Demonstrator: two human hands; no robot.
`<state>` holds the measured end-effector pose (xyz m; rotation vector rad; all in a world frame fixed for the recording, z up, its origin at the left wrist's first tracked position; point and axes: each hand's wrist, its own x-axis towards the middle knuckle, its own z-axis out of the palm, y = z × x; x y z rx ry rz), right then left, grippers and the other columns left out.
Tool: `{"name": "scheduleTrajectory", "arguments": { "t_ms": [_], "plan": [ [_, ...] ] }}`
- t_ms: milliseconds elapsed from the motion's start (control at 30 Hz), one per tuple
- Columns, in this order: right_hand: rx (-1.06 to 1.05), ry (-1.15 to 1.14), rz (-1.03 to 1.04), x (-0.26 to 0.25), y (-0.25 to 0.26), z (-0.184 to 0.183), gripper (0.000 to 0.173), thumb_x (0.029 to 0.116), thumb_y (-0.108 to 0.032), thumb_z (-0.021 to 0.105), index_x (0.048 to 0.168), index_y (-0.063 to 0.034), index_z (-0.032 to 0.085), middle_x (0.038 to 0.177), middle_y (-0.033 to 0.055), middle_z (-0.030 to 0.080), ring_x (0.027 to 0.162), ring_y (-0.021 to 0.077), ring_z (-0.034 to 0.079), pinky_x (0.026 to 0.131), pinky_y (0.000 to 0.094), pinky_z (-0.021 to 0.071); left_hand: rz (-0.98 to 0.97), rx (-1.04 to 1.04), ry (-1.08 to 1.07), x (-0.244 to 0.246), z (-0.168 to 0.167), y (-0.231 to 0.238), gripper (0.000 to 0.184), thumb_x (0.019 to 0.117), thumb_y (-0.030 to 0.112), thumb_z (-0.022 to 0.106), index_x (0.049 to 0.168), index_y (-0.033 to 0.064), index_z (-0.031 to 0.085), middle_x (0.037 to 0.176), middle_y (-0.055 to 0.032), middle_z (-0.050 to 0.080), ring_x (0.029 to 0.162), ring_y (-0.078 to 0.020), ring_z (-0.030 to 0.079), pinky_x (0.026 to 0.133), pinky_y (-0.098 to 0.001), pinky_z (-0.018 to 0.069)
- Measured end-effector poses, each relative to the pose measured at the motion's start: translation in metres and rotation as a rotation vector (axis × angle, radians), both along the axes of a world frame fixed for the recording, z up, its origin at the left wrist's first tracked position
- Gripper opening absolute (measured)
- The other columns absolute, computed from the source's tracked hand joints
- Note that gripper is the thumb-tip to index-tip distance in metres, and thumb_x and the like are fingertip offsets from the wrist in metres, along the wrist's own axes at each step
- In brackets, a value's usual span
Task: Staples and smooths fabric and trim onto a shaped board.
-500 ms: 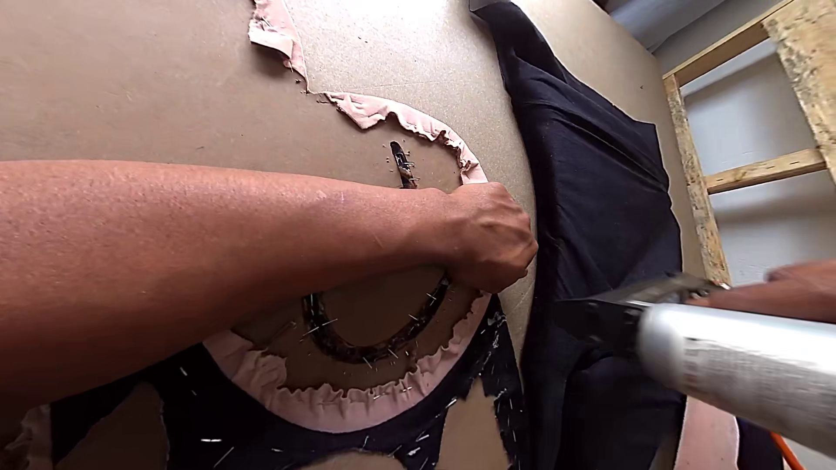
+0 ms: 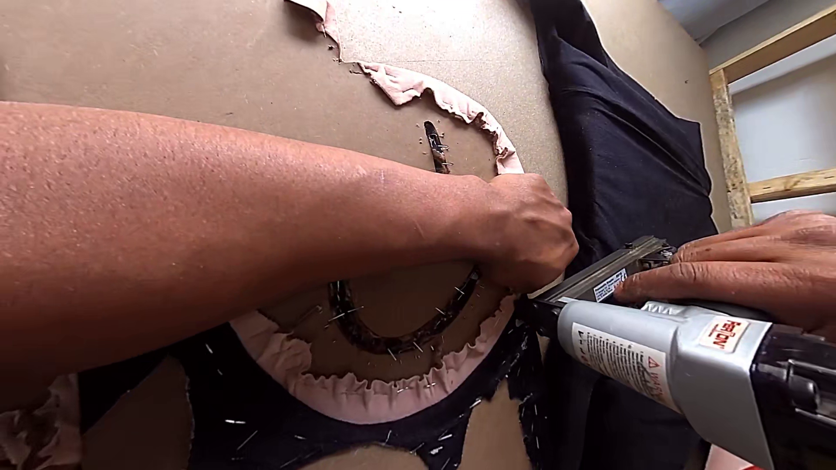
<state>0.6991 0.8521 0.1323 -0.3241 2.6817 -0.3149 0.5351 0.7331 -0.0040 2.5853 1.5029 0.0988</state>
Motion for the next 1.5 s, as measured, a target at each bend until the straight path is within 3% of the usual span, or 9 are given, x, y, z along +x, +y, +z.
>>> {"name": "scheduleTrajectory", "arguments": {
  "t_ms": [233, 367, 433, 567, 667, 800, 900, 1333, 1500],
  "plan": [
    [0.015, 0.045, 0.071, -0.002, 0.004, -0.007, 0.029, 0.0887, -0.033, 0.057, 0.104, -0.0216, 0.078, 0.074, -0.0086, 0.068, 0.064, 0.0071, 0.065, 0.051, 0.0298, 0.0502, -0.005, -0.003, -0.014, -0.002, 0.001, -0.001, 0.044, 0.1007, 0.039, 0.048, 0.064, 0.0165, 0.055, 0.057, 0.0008, 0.046, 0.054, -0.0182, 0.052, 0.051, -0.0400, 0.0342],
    [0.072, 0.068, 0.141, -0.005, 0.004, -0.006, 0.034, 0.0796, -0.035, 0.061, 0.106, -0.0232, 0.078, 0.072, -0.0096, 0.066, 0.062, 0.0071, 0.063, 0.050, 0.0307, 0.0483, -0.008, 0.008, -0.009, -0.001, 0.000, 0.000, 0.047, 0.1032, 0.041, 0.045, 0.065, 0.0158, 0.055, 0.058, 0.0004, 0.046, 0.054, -0.0187, 0.052, 0.051, -0.0400, 0.0344],
    [0.086, 0.060, 0.149, -0.005, 0.002, -0.005, 0.035, 0.0791, -0.034, 0.061, 0.108, -0.0235, 0.078, 0.073, -0.0092, 0.066, 0.063, 0.0078, 0.063, 0.051, 0.0318, 0.0490, -0.005, 0.003, -0.003, -0.001, 0.000, -0.001, 0.046, 0.1028, 0.041, 0.046, 0.066, 0.0158, 0.055, 0.058, 0.0004, 0.046, 0.055, -0.0186, 0.052, 0.051, -0.0399, 0.0347],
    [0.105, 0.070, 0.144, -0.005, -0.001, -0.004, 0.031, 0.0818, -0.041, 0.061, 0.102, -0.0228, 0.077, 0.074, -0.0095, 0.067, 0.064, 0.0073, 0.065, 0.050, 0.0314, 0.0498, -0.001, -0.010, -0.004, -0.001, 0.001, -0.001, 0.046, 0.1024, 0.042, 0.046, 0.066, 0.0162, 0.055, 0.058, 0.0005, 0.046, 0.055, -0.0184, 0.052, 0.052, -0.0400, 0.0348],
    [0.105, 0.064, 0.102, -0.002, -0.009, 0.002, 0.026, 0.0834, -0.031, 0.060, 0.098, -0.0196, 0.078, 0.072, -0.0074, 0.067, 0.063, 0.0090, 0.065, 0.050, 0.0313, 0.0495, 0.005, -0.001, -0.007, 0.000, 0.001, -0.001, 0.047, 0.1035, 0.043, 0.043, 0.067, 0.0157, 0.056, 0.059, -0.0001, 0.047, 0.056, -0.0193, 0.053, 0.052, -0.0408, 0.0355],
    [-0.048, -0.002, 0.035, 0.009, -0.028, 0.001, 0.029, 0.0931, -0.026, 0.059, 0.107, -0.0112, 0.079, 0.072, 0.0029, 0.070, 0.061, 0.0158, 0.065, 0.050, 0.0344, 0.0489, 0.022, -0.044, -0.035, -0.001, 0.003, -0.002, 0.046, 0.1042, 0.042, 0.045, 0.070, 0.0148, 0.059, 0.061, -0.0002, 0.049, 0.057, -0.0193, 0.054, 0.051, -0.0405, 0.0350],
    [-0.108, -0.041, -0.008, 0.019, -0.036, -0.008, 0.028, 0.0979, -0.025, 0.056, 0.109, -0.0106, 0.078, 0.073, 0.0077, 0.071, 0.061, 0.0189, 0.066, 0.050, 0.0366, 0.0490, 0.019, -0.035, -0.038, -0.001, 0.004, -0.004, 0.041, 0.1020, 0.039, 0.049, 0.070, 0.0154, 0.060, 0.061, 0.0004, 0.048, 0.056, -0.0186, 0.052, 0.049, -0.0395, 0.0335],
    [-0.100, -0.061, -0.091, 0.026, -0.046, -0.012, 0.025, 0.0981, -0.019, 0.058, 0.110, -0.0082, 0.078, 0.076, 0.0113, 0.073, 0.063, 0.0206, 0.068, 0.053, 0.0369, 0.0508, 0.008, -0.013, -0.056, -0.003, 0.000, -0.005, 0.036, 0.0979, 0.037, 0.055, 0.070, 0.0154, 0.060, 0.064, 0.0009, 0.050, 0.060, -0.0180, 0.054, 0.052, -0.0400, 0.0343],
    [-0.065, -0.105, -0.094, 0.025, -0.049, -0.010, 0.027, 0.0982, -0.025, 0.058, 0.112, -0.0109, 0.077, 0.082, 0.0110, 0.075, 0.068, 0.0211, 0.070, 0.055, 0.0386, 0.0537, 0.000, -0.010, -0.053, -0.002, -0.002, -0.004, 0.033, 0.0951, 0.035, 0.058, 0.069, 0.0150, 0.059, 0.063, 0.0005, 0.051, 0.060, -0.0182, 0.054, 0.052, -0.0402, 0.0341]
  ]
}}
